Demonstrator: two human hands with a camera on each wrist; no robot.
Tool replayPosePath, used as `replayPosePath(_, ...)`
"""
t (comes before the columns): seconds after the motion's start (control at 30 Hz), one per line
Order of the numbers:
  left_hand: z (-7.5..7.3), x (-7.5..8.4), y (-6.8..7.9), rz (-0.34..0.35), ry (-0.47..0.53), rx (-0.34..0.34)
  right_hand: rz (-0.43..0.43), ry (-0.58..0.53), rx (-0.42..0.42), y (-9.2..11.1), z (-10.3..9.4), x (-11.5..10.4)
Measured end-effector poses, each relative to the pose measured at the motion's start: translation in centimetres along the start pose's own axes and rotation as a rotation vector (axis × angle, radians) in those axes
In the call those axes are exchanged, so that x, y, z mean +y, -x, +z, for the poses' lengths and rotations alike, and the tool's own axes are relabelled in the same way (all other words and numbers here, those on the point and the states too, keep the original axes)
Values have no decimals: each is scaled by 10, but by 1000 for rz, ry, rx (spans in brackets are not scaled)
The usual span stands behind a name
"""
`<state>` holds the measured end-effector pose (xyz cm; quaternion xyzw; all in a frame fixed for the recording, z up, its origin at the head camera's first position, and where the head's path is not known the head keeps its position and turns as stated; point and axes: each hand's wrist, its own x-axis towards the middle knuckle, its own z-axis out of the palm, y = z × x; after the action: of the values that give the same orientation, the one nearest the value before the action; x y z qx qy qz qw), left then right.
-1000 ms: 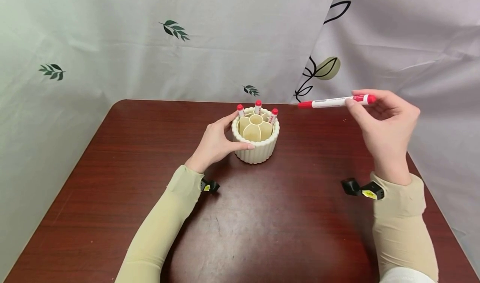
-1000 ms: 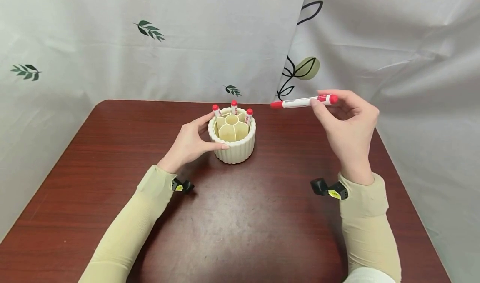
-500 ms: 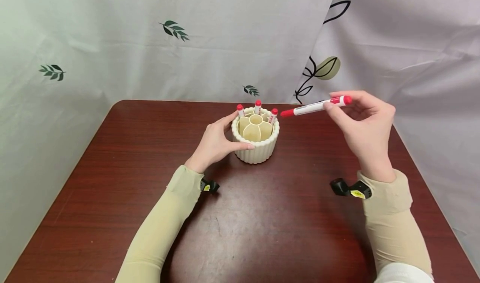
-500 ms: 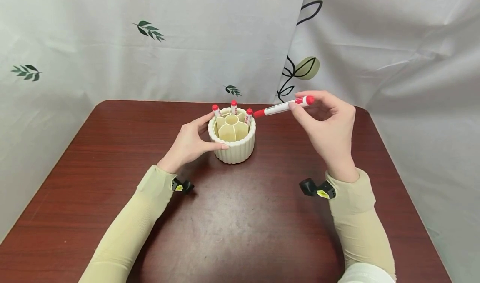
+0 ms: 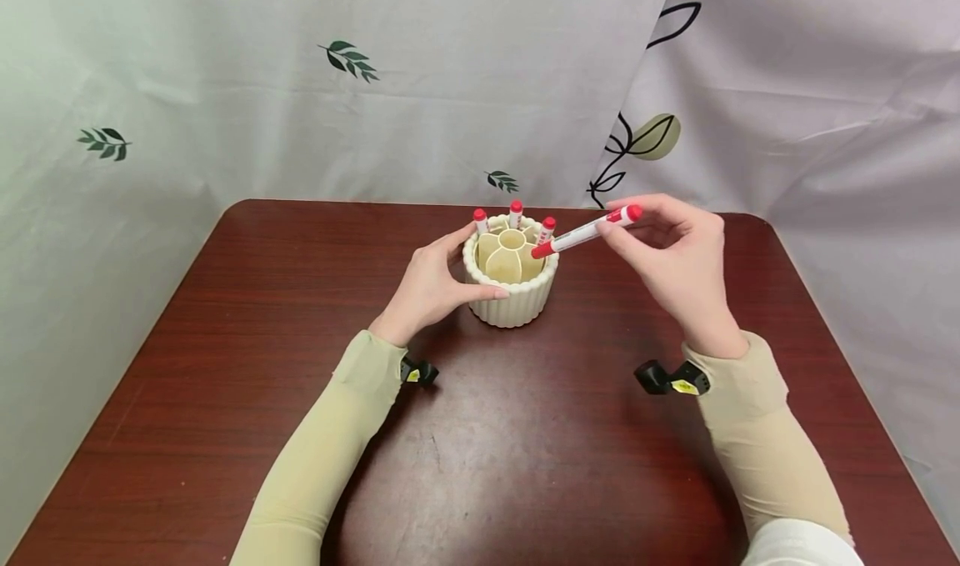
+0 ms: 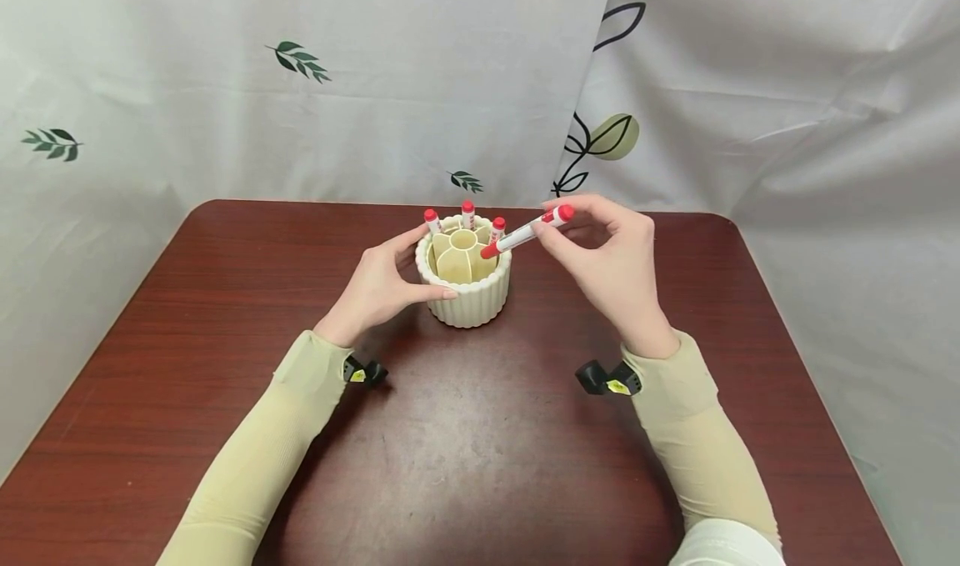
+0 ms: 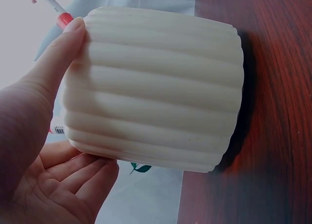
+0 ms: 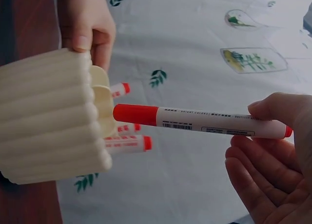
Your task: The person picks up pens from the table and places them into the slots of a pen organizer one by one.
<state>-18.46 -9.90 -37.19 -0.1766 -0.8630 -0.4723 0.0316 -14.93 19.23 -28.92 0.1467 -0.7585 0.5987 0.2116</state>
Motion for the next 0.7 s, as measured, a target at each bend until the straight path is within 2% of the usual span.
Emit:
replayPosePath(0.3, -1, 1, 1, -4, 6, -7, 59, 77, -83, -2, 16, 17)
replayPosePath(0.7, -1, 1, 0, -2, 2, -13, 82, 121, -177, 0, 32, 36)
